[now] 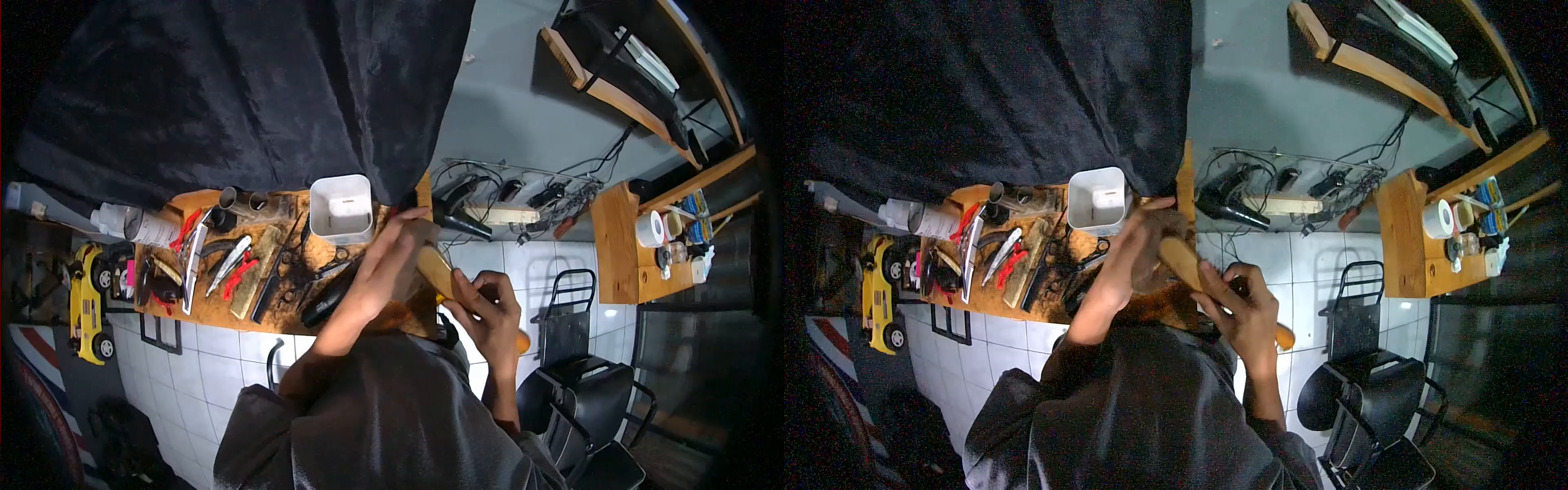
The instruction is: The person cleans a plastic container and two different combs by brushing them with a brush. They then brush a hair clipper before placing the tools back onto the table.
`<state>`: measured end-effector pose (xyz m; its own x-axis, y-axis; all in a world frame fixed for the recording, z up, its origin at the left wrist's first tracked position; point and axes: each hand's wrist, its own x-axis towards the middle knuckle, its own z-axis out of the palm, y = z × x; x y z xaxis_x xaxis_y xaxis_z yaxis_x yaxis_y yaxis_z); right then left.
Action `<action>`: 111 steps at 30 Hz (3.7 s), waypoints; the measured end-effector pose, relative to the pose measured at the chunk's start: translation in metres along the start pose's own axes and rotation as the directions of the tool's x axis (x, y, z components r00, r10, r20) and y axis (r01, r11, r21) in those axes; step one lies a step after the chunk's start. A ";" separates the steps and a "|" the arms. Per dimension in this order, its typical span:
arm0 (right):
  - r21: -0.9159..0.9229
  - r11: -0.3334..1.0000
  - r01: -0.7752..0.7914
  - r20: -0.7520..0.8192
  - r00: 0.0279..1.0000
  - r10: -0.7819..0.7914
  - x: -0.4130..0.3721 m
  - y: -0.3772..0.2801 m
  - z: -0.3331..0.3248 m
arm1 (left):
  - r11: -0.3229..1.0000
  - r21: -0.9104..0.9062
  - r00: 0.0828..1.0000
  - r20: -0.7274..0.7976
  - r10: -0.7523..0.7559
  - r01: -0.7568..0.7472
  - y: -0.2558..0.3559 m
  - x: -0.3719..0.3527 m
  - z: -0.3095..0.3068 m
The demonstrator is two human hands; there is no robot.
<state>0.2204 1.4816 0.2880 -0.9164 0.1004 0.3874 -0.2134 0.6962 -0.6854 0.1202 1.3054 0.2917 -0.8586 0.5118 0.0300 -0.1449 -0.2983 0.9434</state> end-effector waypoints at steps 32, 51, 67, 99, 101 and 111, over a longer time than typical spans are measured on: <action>0.407 0.891 -0.200 0.136 0.978 0.158 -0.003 0.003 0.027 | 0.980 0.148 0.981 -0.122 0.149 -0.130 0.002 -0.004 0.011; 0.398 0.896 -0.199 0.165 0.976 0.143 0.007 -0.016 -0.002 | 0.995 -0.049 0.983 -0.158 -0.092 0.085 -0.013 0.002 0.028; 0.452 0.867 -0.209 0.331 0.942 0.055 0.005 0.003 -0.013 | 0.987 0.065 0.963 -0.219 0.159 -0.148 0.003 0.006 0.011; 0.168 0.974 -0.151 0.292 0.951 0.097 0.004 0.006 -0.006 | 0.999 -0.004 0.950 -0.311 0.040 -0.044 -0.003 -0.005 0.003; 0.233 0.947 -0.221 0.413 0.904 0.109 0.004 0.009 -0.021 | 0.997 0.007 0.932 -0.357 0.068 -0.070 -0.009 -0.005 0.000; 0.444 0.889 -0.113 0.159 0.986 0.046 -0.001 0.013 0.008 | 0.984 -0.155 0.955 -0.295 0.036 -0.085 -0.012 -0.012 0.022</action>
<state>0.2161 1.4852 0.2739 -0.9674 0.0186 0.2525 -0.2363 0.2920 -0.9268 0.1429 1.3205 0.2869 -0.9700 0.2405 -0.0344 -0.1456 -0.4621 0.8748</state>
